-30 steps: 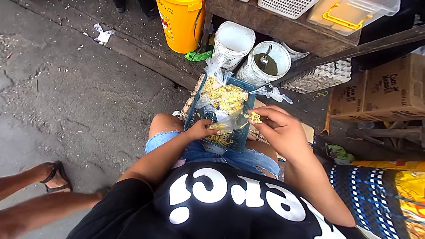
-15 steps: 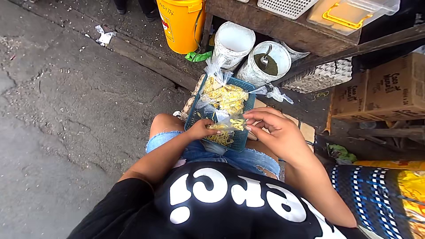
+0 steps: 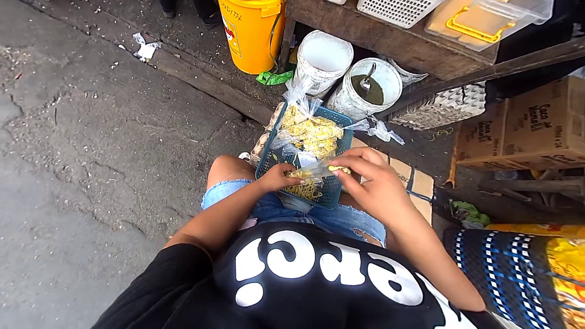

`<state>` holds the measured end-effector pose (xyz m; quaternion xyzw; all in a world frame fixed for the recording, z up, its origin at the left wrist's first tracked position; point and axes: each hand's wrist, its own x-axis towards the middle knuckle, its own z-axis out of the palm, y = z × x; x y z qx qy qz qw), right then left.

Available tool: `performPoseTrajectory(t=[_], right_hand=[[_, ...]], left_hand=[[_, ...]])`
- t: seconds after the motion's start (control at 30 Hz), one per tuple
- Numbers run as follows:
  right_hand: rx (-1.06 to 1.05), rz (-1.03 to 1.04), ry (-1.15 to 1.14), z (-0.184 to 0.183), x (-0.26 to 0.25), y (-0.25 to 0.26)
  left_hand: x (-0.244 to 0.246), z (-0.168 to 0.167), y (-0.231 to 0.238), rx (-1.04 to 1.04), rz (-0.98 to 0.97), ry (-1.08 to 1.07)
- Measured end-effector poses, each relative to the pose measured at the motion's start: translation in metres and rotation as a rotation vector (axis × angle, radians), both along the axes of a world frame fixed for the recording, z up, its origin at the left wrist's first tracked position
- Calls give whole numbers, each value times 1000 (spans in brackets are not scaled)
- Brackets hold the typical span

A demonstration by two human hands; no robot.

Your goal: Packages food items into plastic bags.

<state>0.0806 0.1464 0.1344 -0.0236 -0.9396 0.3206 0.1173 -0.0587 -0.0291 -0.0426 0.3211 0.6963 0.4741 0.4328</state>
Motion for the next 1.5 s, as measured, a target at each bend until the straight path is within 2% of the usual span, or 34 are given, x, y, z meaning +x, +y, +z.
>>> performPoseTrajectory(t=[0.1, 0.37, 0.7, 0.9, 1.03, 1.07, 1.17, 1.2, 1.23, 1.3, 1.4, 1.43, 1.5], right_hand=[[-78, 0, 21, 5, 0, 8], [-103, 31, -11, 5, 4, 10], [-56, -26, 202, 6, 1, 6], [85, 54, 32, 3, 4, 6], [51, -43, 222, 7, 2, 7], [52, -50, 167, 10, 2, 10], [-25, 18, -214, 6, -2, 10], [-67, 46, -262, -1, -4, 7], [-95, 60, -235, -8, -5, 5], [-129, 28, -33, -16, -5, 1], [-200, 22, 192, -3, -5, 3], [-185, 44, 182, 2, -5, 5], [-64, 94, 23, 4, -4, 7]], left_hand=[[0, 0, 0, -1, 2, -10], [0, 4, 0, -11, -3, -12], [-1, 1, -1, 10, 29, -69], [0, 1, -1, 29, 39, -101], [-1, 1, -1, 24, 44, -120], [-1, 2, -1, 20, 41, -120], [-1, 1, -1, 32, 42, -109], [-1, 1, -1, 37, 44, -105], [-1, 1, -1, 41, 44, -103], [-1, 1, -2, 43, 40, -102], [1, -2, -3, 40, 41, -90], [1, -2, -3, 43, 43, -89], [1, -2, -3, 54, 46, -84]])
